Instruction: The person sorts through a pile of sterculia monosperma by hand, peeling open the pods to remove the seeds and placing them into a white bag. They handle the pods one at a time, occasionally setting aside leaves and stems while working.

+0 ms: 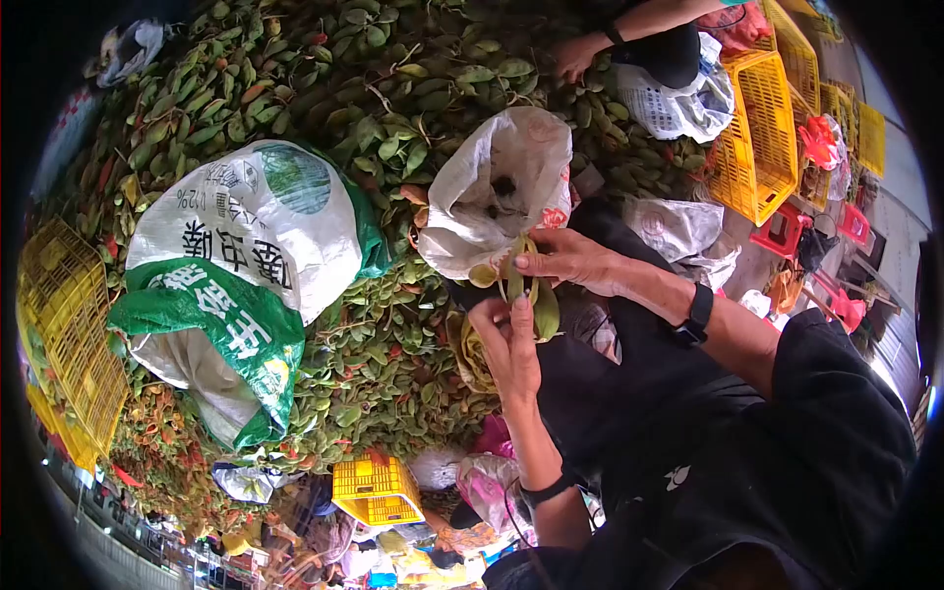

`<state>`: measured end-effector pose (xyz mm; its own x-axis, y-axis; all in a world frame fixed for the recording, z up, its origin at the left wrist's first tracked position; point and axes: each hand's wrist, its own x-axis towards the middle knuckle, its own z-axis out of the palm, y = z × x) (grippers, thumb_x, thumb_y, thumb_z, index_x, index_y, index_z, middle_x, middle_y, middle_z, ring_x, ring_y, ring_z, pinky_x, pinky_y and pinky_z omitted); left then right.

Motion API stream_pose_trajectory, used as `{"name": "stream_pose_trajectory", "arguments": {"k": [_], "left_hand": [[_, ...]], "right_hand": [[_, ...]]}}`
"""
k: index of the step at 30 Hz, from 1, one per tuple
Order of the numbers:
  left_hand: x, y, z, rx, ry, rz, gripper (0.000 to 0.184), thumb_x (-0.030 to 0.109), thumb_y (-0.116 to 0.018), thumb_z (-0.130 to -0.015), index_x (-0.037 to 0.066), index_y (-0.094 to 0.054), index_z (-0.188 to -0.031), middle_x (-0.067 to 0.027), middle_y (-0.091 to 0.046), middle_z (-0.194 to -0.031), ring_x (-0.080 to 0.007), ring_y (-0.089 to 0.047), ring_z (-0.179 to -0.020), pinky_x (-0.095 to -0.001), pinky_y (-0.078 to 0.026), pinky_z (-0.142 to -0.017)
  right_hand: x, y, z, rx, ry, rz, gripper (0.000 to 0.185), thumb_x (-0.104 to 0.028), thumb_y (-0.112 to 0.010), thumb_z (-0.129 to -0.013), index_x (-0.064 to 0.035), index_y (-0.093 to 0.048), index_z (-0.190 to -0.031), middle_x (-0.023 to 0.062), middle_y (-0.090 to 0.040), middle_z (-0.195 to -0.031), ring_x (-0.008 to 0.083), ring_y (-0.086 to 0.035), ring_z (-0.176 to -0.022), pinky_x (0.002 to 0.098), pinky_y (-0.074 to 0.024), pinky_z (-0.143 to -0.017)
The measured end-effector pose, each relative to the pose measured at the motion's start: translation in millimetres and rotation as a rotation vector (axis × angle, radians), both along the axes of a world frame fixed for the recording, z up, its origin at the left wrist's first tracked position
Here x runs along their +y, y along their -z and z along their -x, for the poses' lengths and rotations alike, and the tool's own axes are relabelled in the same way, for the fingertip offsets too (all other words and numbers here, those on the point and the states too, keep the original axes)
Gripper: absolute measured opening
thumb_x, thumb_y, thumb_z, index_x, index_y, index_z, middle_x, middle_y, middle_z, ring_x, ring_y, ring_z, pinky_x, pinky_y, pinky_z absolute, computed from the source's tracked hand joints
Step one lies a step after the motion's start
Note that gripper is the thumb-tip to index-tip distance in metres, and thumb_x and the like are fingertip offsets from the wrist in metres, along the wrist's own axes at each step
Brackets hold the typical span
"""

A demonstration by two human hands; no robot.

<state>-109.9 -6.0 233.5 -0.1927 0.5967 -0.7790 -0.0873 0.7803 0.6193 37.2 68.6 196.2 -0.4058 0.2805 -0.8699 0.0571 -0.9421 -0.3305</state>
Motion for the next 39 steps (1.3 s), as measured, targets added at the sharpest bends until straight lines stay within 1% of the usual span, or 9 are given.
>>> {"name": "stream_pose_trajectory", "arguments": {"k": [3, 7, 9, 10, 11, 14, 24, 29, 39], "left_hand": [[7.9, 8.9, 3.8, -0.032, 0.098, -0.074, 0.049, 0.044, -0.054, -0.093, -0.002, -0.057, -0.11, -0.01, -0.062, -0.093, -0.0158, -0.057, -0.082, -0.0297, -0.044, -0.076], [1.0, 45.1, -3.4, 0.029, 0.046, -0.028, 0.055, 0.047, -0.047, -0.095, -0.005, -0.064, -0.095, -0.0082, -0.062, -0.078, -0.0168, -0.055, -0.074, -0.0311, -0.045, -0.072], [1.3, 63.7, -7.4, 0.269, 0.174, 0.098, 0.058, 0.05, -0.044, -0.095, -0.003, -0.065, -0.096, -0.014, -0.064, -0.074, -0.0205, -0.059, -0.072, -0.0342, -0.045, -0.069], [2.0, 66.2, -11.7, 0.357, 0.169, 0.016, 0.059, 0.052, -0.041, -0.094, -0.001, -0.066, -0.095, -0.0195, -0.064, -0.072, -0.0292, -0.063, -0.07, -0.039, -0.046, -0.066], [1.4, 70.0, -12.3, 0.35, 0.174, 0.018, 0.059, 0.052, -0.041, -0.094, -0.001, -0.066, -0.095, -0.0195, -0.064, -0.072, -0.0292, -0.063, -0.07, -0.039, -0.046, -0.066], [8.9, 71.8, -4.2, 0.487, 0.519, -0.002, 0.054, 0.051, -0.04, -0.094, 0.005, -0.068, -0.091, -0.0206, -0.063, -0.075, -0.0407, -0.061, -0.072, -0.0452, -0.045, -0.064], [8.8, 124.3, -6.1, 0.548, 0.672, -0.214, 0.048, 0.042, -0.037, -0.097, 0.005, -0.067, -0.09, -0.0204, -0.063, -0.074, -0.041, -0.06, -0.071, -0.0473, -0.046, -0.061], [18.8, 141.0, -8.8, 0.522, 0.722, -0.086, 0.051, 0.043, -0.034, -0.097, 0.006, -0.067, -0.09, -0.0223, -0.063, -0.073, -0.0422, -0.061, -0.071, -0.0501, -0.047, -0.062], [9.1, 176.2, -7.7, 0.553, 0.818, -0.132, 0.051, 0.041, -0.029, -0.098, 0.009, -0.068, -0.091, -0.0196, -0.064, -0.07, -0.0407, -0.063, -0.067, -0.0508, -0.049, -0.06]], "right_hand": [[-6.2, 11.7, -11.7, 0.01, -0.067, -0.126, 0.061, -0.039, -0.074, -0.079, -0.0015, -0.051, -0.121, 0.0056, -0.055, -0.109, 0.0155, -0.05, -0.101, 0.0315, -0.0414, -0.087], [-25.3, 27.9, -13.4, 0.056, 0.134, -0.377, 0.062, -0.042, -0.075, -0.078, -0.0002, -0.052, -0.118, 0.0059, -0.06, -0.102, 0.0147, -0.053, -0.093, 0.0285, -0.044, -0.08], [-20.5, 40.6, -19.9, -0.082, -0.035, -0.34, 0.064, -0.04, -0.076, -0.076, 0.0004, -0.052, -0.12, 0.0065, -0.061, -0.105, 0.0153, -0.053, -0.097, 0.0283, -0.043, -0.085], [-13.0, 50.4, -23.1, -0.082, -0.202, -0.468, 0.068, -0.037, -0.077, -0.075, -0.0002, -0.049, -0.125, 0.0072, -0.061, -0.104, 0.0162, -0.057, -0.092, 0.0286, -0.0474, -0.078], [-9.2, 58.3, -28.8, -0.089, -0.199, -0.464, 0.068, -0.037, -0.077, -0.075, -0.0002, -0.049, -0.125, 0.0072, -0.061, -0.104, 0.0162, -0.057, -0.092, 0.0286, -0.0474, -0.078], [6.5, 74.3, -29.1, -0.098, -0.394, -0.333, 0.074, -0.034, -0.081, -0.07, -0.0054, -0.047, -0.129, 0.0081, -0.062, -0.093, 0.0161, -0.06, -0.071, 0.0273, -0.0492, -0.051], [30.0, 105.1, -10.9, -0.098, -0.506, -0.175, 0.056, -0.029, -0.077, -0.065, -0.0037, -0.057, -0.111, 0.0056, -0.062, -0.085, 0.014, -0.06, -0.073, 0.0299, -0.0511, -0.055], [24.8, 140.1, -15.9, -0.217, -0.636, -0.568, 0.064, -0.039, -0.075, -0.062, -0.0016, -0.056, -0.111, 0.0134, -0.065, -0.092, 0.0272, -0.064, -0.085, 0.0375, -0.0507, -0.074], [19.6, 177.7, -12.5, -0.231, -0.945, -0.721, 0.065, -0.04, -0.072, -0.07, -0.0027, -0.048, -0.118, 0.0228, -0.063, -0.086, 0.0417, -0.061, -0.086, 0.046, -0.0476, -0.074]]}}
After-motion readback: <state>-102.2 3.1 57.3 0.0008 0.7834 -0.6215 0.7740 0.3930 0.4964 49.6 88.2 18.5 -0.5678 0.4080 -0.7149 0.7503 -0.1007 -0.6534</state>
